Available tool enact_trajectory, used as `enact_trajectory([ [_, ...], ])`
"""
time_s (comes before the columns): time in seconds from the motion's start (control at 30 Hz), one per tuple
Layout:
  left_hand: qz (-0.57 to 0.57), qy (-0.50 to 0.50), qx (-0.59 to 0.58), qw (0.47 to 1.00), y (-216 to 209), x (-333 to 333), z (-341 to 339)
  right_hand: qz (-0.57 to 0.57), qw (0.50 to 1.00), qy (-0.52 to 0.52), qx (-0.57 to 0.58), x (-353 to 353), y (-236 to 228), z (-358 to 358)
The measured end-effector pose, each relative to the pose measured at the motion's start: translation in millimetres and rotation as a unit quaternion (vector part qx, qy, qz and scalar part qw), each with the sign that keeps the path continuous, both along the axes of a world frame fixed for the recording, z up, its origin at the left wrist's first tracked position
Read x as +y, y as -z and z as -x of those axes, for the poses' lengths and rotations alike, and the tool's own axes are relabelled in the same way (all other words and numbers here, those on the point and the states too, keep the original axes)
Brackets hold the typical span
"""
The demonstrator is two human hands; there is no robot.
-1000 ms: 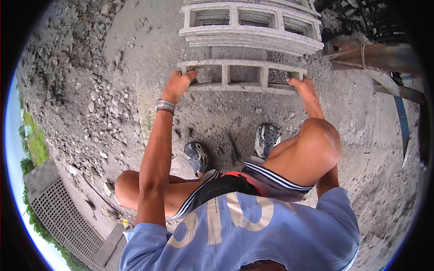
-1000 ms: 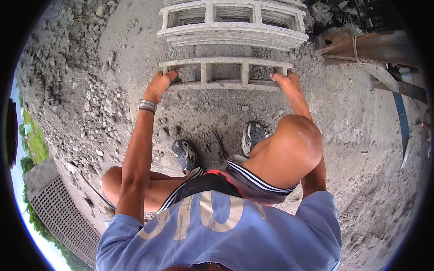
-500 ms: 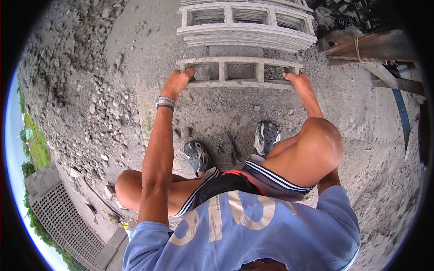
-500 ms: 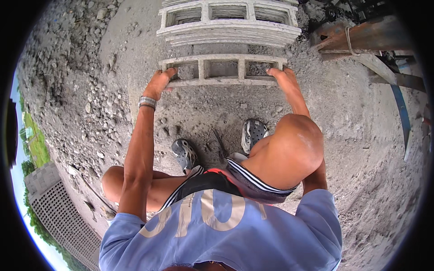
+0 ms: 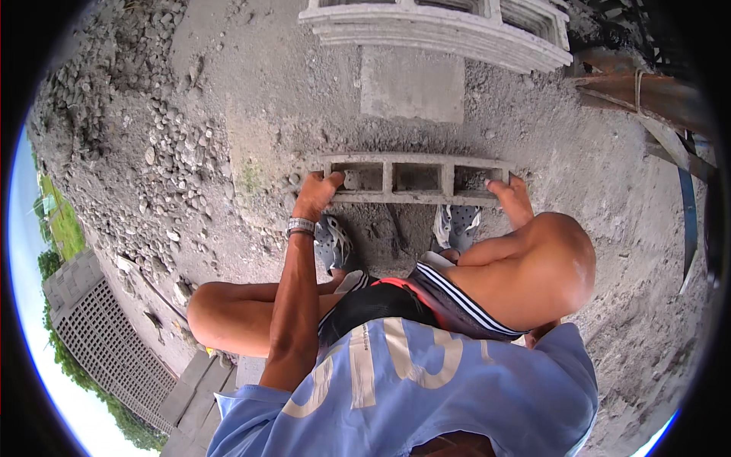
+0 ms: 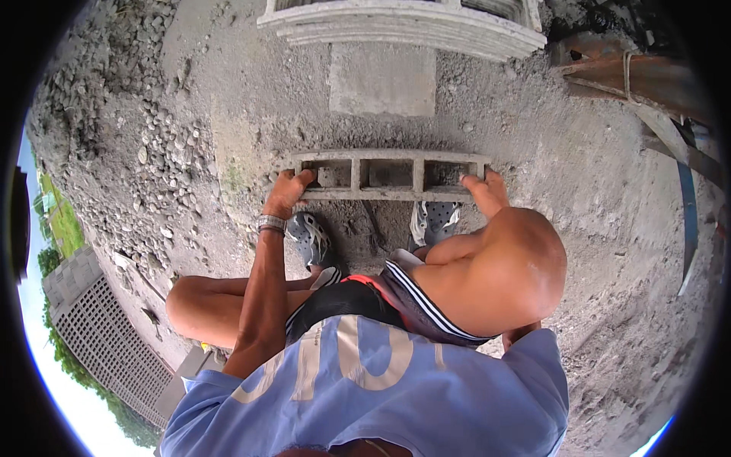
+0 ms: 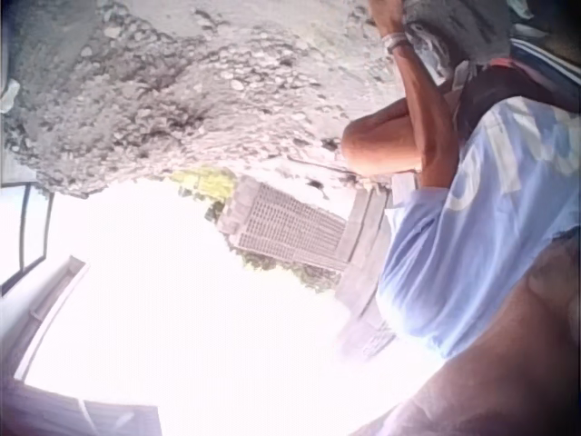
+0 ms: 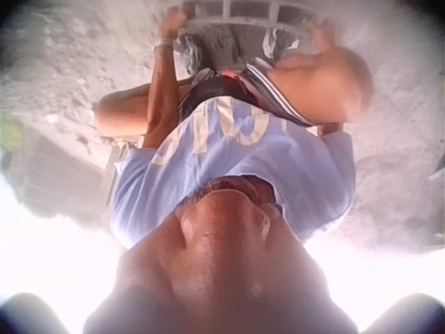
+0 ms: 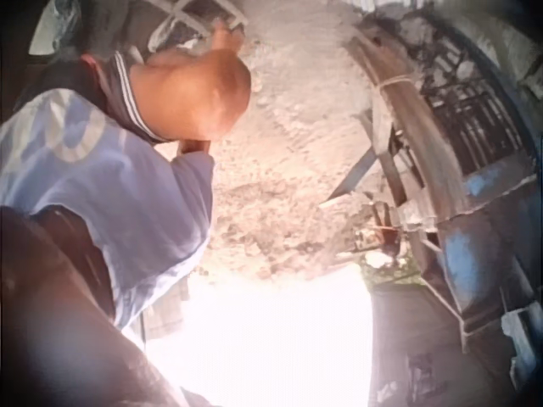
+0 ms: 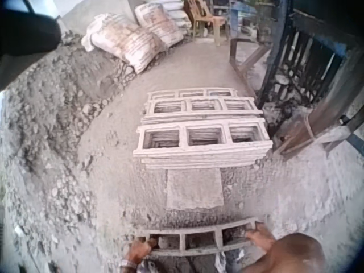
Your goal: Stacking and organizing concrete hollow blocks in a production yard.
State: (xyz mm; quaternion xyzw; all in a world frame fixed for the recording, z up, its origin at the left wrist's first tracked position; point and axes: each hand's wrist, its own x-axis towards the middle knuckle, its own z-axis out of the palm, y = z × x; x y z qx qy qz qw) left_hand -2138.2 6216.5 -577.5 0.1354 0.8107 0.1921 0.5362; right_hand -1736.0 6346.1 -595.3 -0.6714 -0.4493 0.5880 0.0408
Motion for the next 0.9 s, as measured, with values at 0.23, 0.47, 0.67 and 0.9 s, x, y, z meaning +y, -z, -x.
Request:
enact_trajectory([
  [0.23, -0.066, 0.109, 0.112, 0.986, 27.1, 4.9, 1.1, -0.173, 0.966, -0.181, -0.067, 29.9, -2.0, 10.9],
  [0.47, 0.039, 0.303, 0.206, 0.930, 9.0, 9.0, 3.4, -0.233, 0.900, -0.271, -0.251, 25.6, -22.2, 21.9],
  [0.67, 0.044, 0.314, 0.234, 0.919, -4.3, 9.4, 2.9, -0.260, 0.877, -0.297, -0.273, 30.1, -54.9, 34.8],
  [0.9, -0.080, 0.215, 0.171, 0.958, -90.7, 48.4, 31.3, -0.166, 0.942, -0.131, 0.260, 70.2, -165.9, 32.2],
])
